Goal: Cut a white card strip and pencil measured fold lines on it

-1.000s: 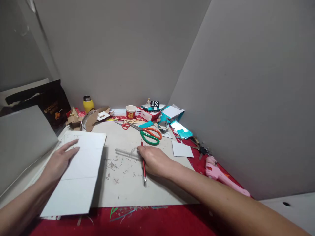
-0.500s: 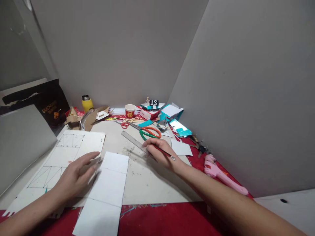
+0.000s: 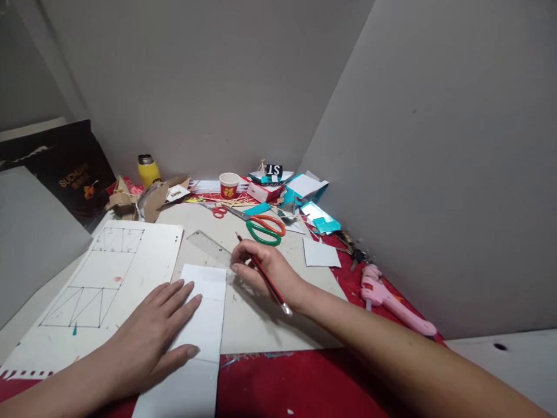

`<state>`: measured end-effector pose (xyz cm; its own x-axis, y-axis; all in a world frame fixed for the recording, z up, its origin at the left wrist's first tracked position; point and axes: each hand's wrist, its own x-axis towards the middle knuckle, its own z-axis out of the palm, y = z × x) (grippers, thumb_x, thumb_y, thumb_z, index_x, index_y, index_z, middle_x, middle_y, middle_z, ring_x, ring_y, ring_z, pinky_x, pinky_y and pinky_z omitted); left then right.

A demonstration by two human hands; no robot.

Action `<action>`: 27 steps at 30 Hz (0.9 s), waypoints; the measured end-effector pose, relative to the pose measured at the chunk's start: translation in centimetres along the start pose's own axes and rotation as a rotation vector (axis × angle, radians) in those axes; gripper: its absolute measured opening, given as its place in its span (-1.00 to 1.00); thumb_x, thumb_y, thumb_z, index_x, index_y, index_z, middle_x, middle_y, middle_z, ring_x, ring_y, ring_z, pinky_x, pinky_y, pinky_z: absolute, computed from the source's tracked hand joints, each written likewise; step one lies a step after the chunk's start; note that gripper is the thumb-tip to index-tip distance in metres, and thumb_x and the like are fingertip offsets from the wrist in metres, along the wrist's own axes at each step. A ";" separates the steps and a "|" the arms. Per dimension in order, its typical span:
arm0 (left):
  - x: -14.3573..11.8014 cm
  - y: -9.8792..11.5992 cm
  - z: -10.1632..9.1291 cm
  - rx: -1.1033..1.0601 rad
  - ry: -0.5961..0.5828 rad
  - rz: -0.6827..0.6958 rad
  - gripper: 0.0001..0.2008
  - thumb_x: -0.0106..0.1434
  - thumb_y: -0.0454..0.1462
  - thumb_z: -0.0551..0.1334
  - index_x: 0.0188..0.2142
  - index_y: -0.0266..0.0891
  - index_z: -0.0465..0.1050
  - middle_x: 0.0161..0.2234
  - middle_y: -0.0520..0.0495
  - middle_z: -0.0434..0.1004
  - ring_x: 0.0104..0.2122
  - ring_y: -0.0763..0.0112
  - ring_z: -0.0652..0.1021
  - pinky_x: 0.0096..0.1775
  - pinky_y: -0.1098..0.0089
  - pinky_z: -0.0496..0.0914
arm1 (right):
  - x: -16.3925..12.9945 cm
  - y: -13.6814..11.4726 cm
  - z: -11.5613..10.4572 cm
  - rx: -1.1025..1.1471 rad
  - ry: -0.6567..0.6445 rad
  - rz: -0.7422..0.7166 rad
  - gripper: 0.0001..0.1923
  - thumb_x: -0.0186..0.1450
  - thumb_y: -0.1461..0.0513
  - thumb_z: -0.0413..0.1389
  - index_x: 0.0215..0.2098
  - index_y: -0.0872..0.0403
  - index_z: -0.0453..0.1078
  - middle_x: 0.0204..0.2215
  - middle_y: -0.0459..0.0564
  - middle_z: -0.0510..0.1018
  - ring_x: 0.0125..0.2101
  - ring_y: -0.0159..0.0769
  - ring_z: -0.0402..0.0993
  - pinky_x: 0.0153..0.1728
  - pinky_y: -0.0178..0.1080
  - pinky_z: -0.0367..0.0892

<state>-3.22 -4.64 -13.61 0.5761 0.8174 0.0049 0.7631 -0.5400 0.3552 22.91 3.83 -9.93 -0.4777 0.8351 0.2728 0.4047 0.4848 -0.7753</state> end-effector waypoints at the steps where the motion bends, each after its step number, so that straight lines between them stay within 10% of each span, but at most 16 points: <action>1: 0.0 -0.1 -0.2 -0.052 0.030 -0.004 -0.40 0.28 -0.01 0.18 0.23 -0.22 0.31 0.27 -0.35 0.26 0.26 -0.18 0.24 0.20 -0.17 0.13 | 0.0 0.0 0.0 -0.048 0.003 -0.068 -0.90 0.29 0.21 0.10 -0.36 0.05 0.42 -0.43 -0.04 0.53 -0.43 -0.28 0.43 -0.39 -0.25 0.33; 7: 0.6 -0.6 -2.6 -0.839 0.324 -0.444 -0.61 0.32 0.01 0.13 -0.05 -0.15 0.50 -0.13 -0.17 0.63 -0.16 0.18 0.57 -0.05 0.16 0.40 | -0.4 0.0 -0.1 -0.350 -0.026 -0.455 -0.77 0.38 0.27 -0.02 -0.23 -0.01 0.49 -0.29 0.06 0.64 -0.27 -0.18 0.51 -0.21 -0.12 0.35; 12: 1.0 0.6 -2.3 -1.404 0.047 -0.425 -0.56 0.22 -0.02 0.29 -0.01 -0.21 0.42 -0.38 -0.08 0.64 -0.47 0.37 0.54 -0.31 0.30 0.42 | -0.1 -0.9 0.6 -0.623 -0.035 -0.727 -0.72 0.41 0.29 -0.04 -0.23 -0.03 0.53 -0.23 0.07 0.66 -0.14 -0.16 0.53 -0.17 -0.10 0.37; 20: 0.8 -1.0 -1.6 -1.488 0.084 -0.410 -0.63 0.17 -0.11 0.37 -0.12 -0.30 0.48 -0.49 -0.02 0.57 -0.58 0.52 0.40 -0.43 0.40 0.34 | 1.6 -1.0 1.5 -0.734 -0.017 -0.866 -0.77 0.44 0.35 -0.07 -0.09 0.16 0.42 -0.13 0.16 0.62 -0.06 -0.09 0.47 -0.13 -0.06 0.33; 27: 0.7 -1.4 -0.8 -1.488 -0.001 -0.401 -0.71 0.21 -0.13 0.35 -0.14 -0.25 0.54 -0.48 0.01 0.55 -0.55 0.55 0.39 -0.42 0.42 0.28 | 1.2 -0.6 0.5 -0.543 -0.363 -0.661 -0.73 0.41 0.23 0.02 0.01 0.19 0.38 -0.34 0.10 0.55 -0.32 -0.20 0.44 -0.24 -0.13 0.33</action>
<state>-4.11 -3.15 -13.37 0.4119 0.8548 -0.3157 -0.1100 0.3905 0.9140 21.74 4.44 -9.43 -0.9191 0.2576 0.2983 0.2290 0.9650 -0.1276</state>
